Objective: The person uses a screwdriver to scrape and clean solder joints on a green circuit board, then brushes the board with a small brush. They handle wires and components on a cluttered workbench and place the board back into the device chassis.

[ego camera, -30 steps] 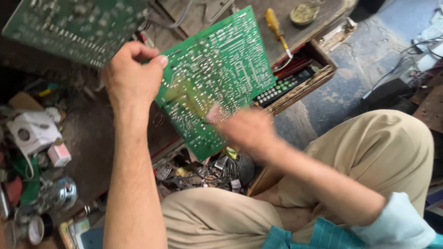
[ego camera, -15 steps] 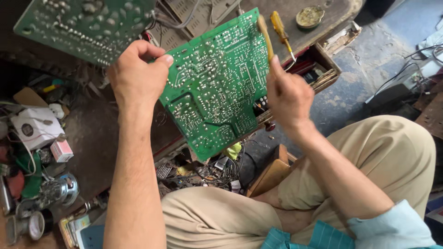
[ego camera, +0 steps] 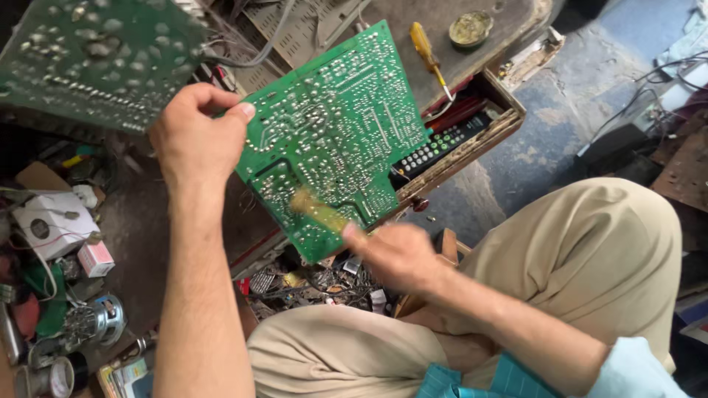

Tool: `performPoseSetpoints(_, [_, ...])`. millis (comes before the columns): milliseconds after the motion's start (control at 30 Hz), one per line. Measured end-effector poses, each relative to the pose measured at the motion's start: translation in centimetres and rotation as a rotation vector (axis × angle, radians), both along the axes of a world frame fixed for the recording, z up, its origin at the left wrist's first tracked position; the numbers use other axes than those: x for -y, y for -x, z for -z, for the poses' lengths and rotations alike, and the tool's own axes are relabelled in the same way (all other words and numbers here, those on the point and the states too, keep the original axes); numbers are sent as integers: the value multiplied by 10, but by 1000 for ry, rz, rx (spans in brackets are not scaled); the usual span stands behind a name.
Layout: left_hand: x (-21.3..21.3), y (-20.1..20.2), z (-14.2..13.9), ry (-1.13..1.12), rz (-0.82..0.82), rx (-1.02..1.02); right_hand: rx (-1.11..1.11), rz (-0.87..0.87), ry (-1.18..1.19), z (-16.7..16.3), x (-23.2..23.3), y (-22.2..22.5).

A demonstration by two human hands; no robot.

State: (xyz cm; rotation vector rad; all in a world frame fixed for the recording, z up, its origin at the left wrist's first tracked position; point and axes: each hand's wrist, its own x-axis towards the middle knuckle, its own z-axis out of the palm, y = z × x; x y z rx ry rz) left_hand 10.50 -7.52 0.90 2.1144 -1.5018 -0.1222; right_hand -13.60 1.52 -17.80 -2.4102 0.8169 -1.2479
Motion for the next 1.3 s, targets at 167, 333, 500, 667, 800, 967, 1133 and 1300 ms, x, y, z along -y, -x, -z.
performPoseSetpoints(167, [-7,-4,2,91,87,111,-111,507,174,15,19,14])
performPoseSetpoints(333, [-1,-4,5,17,0,37,-457,125,-274,14,3,-1])
performPoseSetpoints(500, [3,-6,5,109,99,128,-557,-48,-254,-1,-8,-18])
performPoseSetpoints(667, [3,-3,8,63,30,53,-75,531,-76,-22,29,-12])
performPoseSetpoints(800, [1,1,2,102,93,47,-118,-63,185,-49,5,-25])
performPoseSetpoints(967, [-20,2,-6,174,61,-34,52,341,215,-27,42,-11])
performPoseSetpoints(1133, [-34,3,4,143,-90,-314,-7,417,88,22,87,19])
performPoseSetpoints(1300, [-35,2,24,182,6,0,-10,452,41,3,80,23])
